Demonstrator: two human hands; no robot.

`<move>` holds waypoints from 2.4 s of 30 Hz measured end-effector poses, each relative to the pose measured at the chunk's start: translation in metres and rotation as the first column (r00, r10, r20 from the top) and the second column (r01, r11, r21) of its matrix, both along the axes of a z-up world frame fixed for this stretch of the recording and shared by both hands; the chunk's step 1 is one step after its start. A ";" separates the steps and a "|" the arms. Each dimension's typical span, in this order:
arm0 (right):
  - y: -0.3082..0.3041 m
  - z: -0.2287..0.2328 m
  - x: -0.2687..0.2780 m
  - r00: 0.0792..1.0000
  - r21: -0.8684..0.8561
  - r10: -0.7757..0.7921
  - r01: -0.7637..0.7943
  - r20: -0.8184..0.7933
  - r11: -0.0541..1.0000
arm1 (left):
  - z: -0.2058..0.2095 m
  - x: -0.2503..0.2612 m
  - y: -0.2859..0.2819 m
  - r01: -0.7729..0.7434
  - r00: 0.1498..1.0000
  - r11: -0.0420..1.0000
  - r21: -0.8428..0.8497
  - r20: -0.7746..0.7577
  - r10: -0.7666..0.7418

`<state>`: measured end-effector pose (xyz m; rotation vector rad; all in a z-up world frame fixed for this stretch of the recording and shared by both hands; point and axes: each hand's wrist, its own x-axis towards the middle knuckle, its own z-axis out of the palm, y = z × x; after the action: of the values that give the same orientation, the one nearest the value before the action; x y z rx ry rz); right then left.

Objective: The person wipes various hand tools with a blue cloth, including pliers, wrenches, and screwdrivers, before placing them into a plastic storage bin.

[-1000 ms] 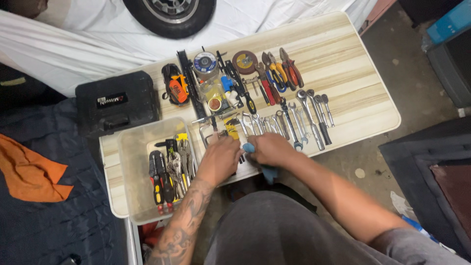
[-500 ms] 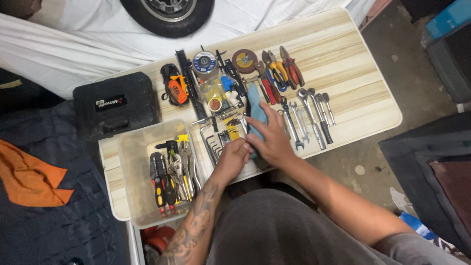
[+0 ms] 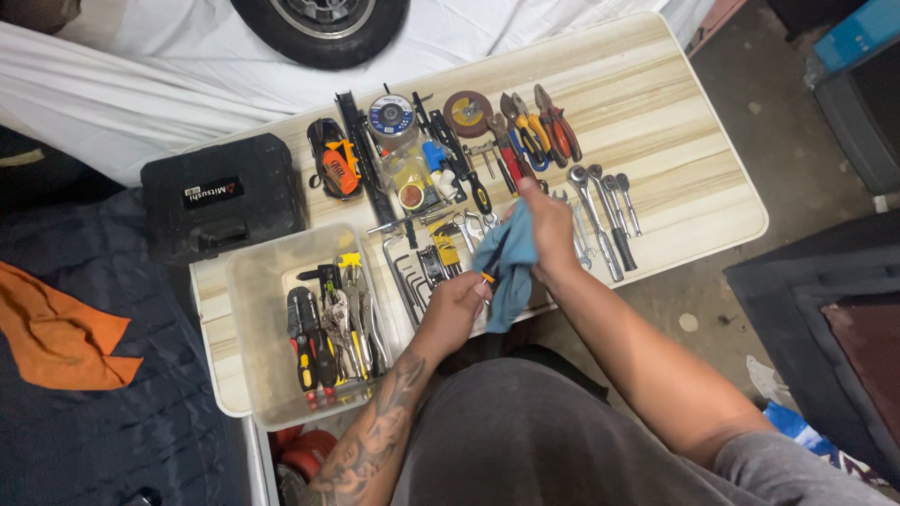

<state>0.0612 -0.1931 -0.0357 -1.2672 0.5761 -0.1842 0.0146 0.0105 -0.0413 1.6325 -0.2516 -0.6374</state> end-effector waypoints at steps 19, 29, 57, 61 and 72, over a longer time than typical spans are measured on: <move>0.017 0.005 -0.005 0.993 -0.626 0.116 -0.070 0.033 0.777 | 0.019 -0.006 -0.009 -0.231 0.857 0.935 -0.270 -0.511 0.064; 0.011 0.081 -0.022 0.859 -0.829 0.399 0.049 0.320 0.558 | 0.021 0.012 -0.028 -0.308 0.856 0.936 -0.167 -0.479 0.196; -0.020 -0.010 0.004 0.937 -0.365 0.345 -0.301 0.060 0.881 | -0.015 0.001 -0.101 -0.414 0.896 0.907 -0.076 -0.212 0.391; -0.036 -0.024 0.020 0.948 -0.554 0.316 -0.280 -0.032 0.784 | -0.018 0.007 -0.081 -0.365 0.930 0.924 0.112 0.008 0.367; -0.024 0.029 -0.001 0.690 -0.912 0.625 0.133 0.366 0.387 | 0.019 -0.002 -0.085 -0.452 0.892 0.877 0.164 0.102 0.440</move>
<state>0.0604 -0.2169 -0.0066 -2.1886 -0.5490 -0.7367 0.0125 -0.0741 -0.0219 1.8097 0.1476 -0.2589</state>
